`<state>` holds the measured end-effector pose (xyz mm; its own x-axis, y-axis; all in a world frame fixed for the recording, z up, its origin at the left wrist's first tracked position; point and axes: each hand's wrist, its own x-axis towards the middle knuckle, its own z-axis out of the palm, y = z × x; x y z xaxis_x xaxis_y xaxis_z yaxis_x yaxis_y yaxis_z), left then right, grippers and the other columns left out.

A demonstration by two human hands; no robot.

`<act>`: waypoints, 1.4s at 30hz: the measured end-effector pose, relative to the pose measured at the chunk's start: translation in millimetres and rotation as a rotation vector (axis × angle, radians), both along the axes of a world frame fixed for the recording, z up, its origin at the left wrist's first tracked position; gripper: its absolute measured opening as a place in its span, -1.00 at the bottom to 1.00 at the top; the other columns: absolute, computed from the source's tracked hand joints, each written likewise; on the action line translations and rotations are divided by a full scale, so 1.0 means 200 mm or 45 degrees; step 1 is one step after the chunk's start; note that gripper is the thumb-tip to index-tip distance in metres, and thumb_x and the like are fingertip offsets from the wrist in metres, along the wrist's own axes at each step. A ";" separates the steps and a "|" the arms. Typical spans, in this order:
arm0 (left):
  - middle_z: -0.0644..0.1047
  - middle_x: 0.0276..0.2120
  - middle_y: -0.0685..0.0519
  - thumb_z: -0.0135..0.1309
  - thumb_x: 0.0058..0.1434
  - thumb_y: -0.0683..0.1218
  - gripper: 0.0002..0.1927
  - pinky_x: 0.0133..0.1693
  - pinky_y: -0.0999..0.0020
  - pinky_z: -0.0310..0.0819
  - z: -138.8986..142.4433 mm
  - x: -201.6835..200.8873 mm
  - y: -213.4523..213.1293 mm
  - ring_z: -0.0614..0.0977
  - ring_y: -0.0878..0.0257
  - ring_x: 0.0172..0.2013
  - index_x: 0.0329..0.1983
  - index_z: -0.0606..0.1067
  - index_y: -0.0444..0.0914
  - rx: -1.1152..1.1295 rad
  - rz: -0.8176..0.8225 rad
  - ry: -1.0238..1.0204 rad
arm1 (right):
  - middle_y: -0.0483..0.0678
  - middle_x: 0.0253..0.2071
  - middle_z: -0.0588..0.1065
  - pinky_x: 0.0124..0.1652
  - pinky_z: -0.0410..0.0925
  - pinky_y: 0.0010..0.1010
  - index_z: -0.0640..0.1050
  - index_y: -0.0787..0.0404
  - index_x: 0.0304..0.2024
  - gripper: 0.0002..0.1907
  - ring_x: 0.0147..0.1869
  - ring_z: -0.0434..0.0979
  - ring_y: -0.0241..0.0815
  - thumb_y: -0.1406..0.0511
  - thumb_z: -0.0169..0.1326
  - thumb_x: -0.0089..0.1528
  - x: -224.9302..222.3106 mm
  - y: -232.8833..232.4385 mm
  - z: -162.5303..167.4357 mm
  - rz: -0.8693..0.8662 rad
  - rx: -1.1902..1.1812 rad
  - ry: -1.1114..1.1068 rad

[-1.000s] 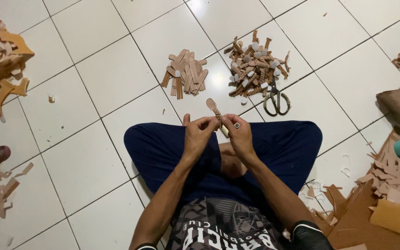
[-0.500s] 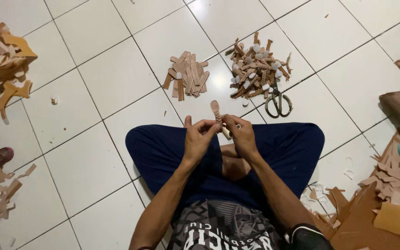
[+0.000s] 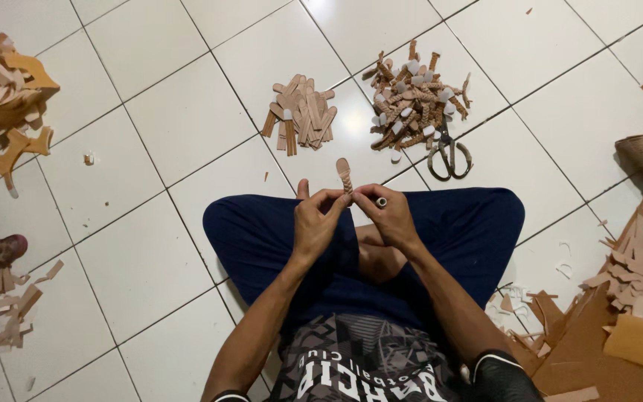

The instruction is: The person sits on the floor and repeatedly wraps a thin strip of material around a cylindrical core to form a spiral shape. They pick up new strips from a pile, wrap them around the core, and place the finished spirals into a growing pile.

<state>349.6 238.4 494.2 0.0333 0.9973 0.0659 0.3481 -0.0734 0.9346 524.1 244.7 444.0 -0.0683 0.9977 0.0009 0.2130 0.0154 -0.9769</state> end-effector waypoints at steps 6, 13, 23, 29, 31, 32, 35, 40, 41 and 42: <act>0.69 -0.41 0.12 0.19 0.27 0.00 -0.78 0.31 0.13 0.06 0.01 -0.05 0.04 0.71 0.32 -0.42 -0.24 0.65 -0.25 0.046 -0.224 0.160 | -0.19 -0.38 0.54 -0.35 0.37 -0.58 0.64 0.30 -0.13 -0.77 -0.36 0.45 -0.45 0.25 0.16 0.30 0.07 0.02 0.03 0.174 -0.169 0.144; 0.68 -0.47 0.04 0.18 0.26 -0.08 -0.79 0.32 0.07 -0.23 -0.25 -0.14 0.14 0.69 0.26 -0.44 -0.35 0.68 -0.33 -0.160 -0.404 0.299 | -0.04 -0.31 0.55 -0.30 0.44 -0.43 0.59 0.32 -0.22 -0.86 -0.31 0.56 -0.27 0.34 0.21 0.25 0.08 0.02 0.07 0.297 0.379 -0.328; 0.64 -0.34 0.02 0.19 0.33 -0.11 -0.76 -0.16 0.60 0.47 -0.31 -0.02 0.03 0.63 0.37 -0.32 -0.12 0.57 -0.42 -0.461 -0.182 -0.725 | -0.04 -0.40 0.60 -0.36 0.41 -0.43 0.61 0.30 -0.22 -0.90 -0.36 0.55 -0.24 0.36 0.19 0.30 0.01 -0.01 -0.03 -0.039 0.145 -0.035; 0.68 -0.33 0.03 0.18 0.27 -0.12 -0.75 -0.14 0.56 0.56 -0.21 0.01 0.02 0.71 0.35 -0.28 -0.10 0.57 -0.41 -0.445 -0.062 -0.589 | -0.01 -0.33 0.59 -0.38 0.43 -0.47 0.59 0.31 -0.25 -0.87 -0.34 0.60 -0.25 0.34 0.22 0.26 0.01 -0.01 -0.02 -0.059 0.528 -0.350; 0.67 -0.33 -0.01 0.21 0.27 -0.12 -0.74 -0.14 0.56 0.53 -0.23 0.00 0.03 0.69 0.34 -0.28 -0.11 0.59 -0.44 -0.340 -0.089 -0.491 | 0.02 -0.31 0.57 -0.38 0.45 -0.47 0.58 0.33 -0.24 -0.85 -0.33 0.60 -0.20 0.34 0.23 0.24 0.01 -0.01 0.01 -0.059 0.563 -0.383; 0.66 -0.34 0.01 0.21 0.26 -0.11 -0.74 -0.15 0.55 0.55 -0.24 -0.02 0.05 0.69 0.34 -0.30 -0.13 0.60 -0.42 -0.423 -0.109 -0.449 | 0.01 -0.31 0.58 -0.38 0.45 -0.44 0.58 0.31 -0.23 -0.86 -0.34 0.60 -0.19 0.35 0.23 0.24 0.02 0.00 0.02 -0.008 0.492 -0.357; 0.62 -0.36 0.05 0.21 0.28 -0.06 -0.73 -0.17 0.53 0.57 -0.32 -0.09 0.08 0.66 0.36 -0.34 -0.18 0.61 -0.41 -0.693 -0.218 -0.531 | -0.01 -0.31 0.58 -0.37 0.45 -0.39 0.58 0.29 -0.22 -0.88 -0.34 0.61 -0.16 0.36 0.23 0.24 0.05 -0.01 0.06 0.151 0.413 -0.329; 0.59 -0.38 0.08 0.19 0.26 -0.04 -0.71 -0.13 0.49 0.55 -0.36 -0.12 0.11 0.58 0.37 -0.36 -0.21 0.62 -0.41 -0.939 -0.411 -1.064 | 0.04 -0.28 0.51 -0.25 0.44 -0.29 0.51 0.34 -0.23 -0.85 -0.24 0.55 -0.03 0.39 0.23 0.25 0.06 0.00 0.04 0.234 0.944 -0.497; 0.60 -0.37 0.08 0.19 0.28 -0.05 -0.72 -0.13 0.52 0.52 -0.35 -0.11 0.11 0.58 0.38 -0.34 -0.18 0.62 -0.40 -0.894 -0.385 -0.977 | 0.04 -0.29 0.52 -0.26 0.44 -0.32 0.52 0.35 -0.24 -0.85 -0.24 0.56 -0.06 0.38 0.22 0.25 0.06 0.00 0.03 0.185 0.873 -0.471; 0.60 -0.35 0.09 0.19 0.29 -0.05 -0.73 -0.14 0.54 0.49 -0.34 -0.10 0.10 0.58 0.40 -0.33 -0.16 0.63 -0.39 -0.843 -0.350 -0.897 | 0.04 -0.29 0.53 -0.27 0.44 -0.34 0.53 0.36 -0.24 -0.85 -0.24 0.56 -0.10 0.38 0.22 0.25 0.05 0.01 0.02 0.148 0.806 -0.443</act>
<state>330.2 258.3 426.2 0.4349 0.8040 -0.4055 -0.2512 0.5407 0.8028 534.7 246.4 448.0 -0.2750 0.7993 0.5343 0.4722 0.5964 -0.6492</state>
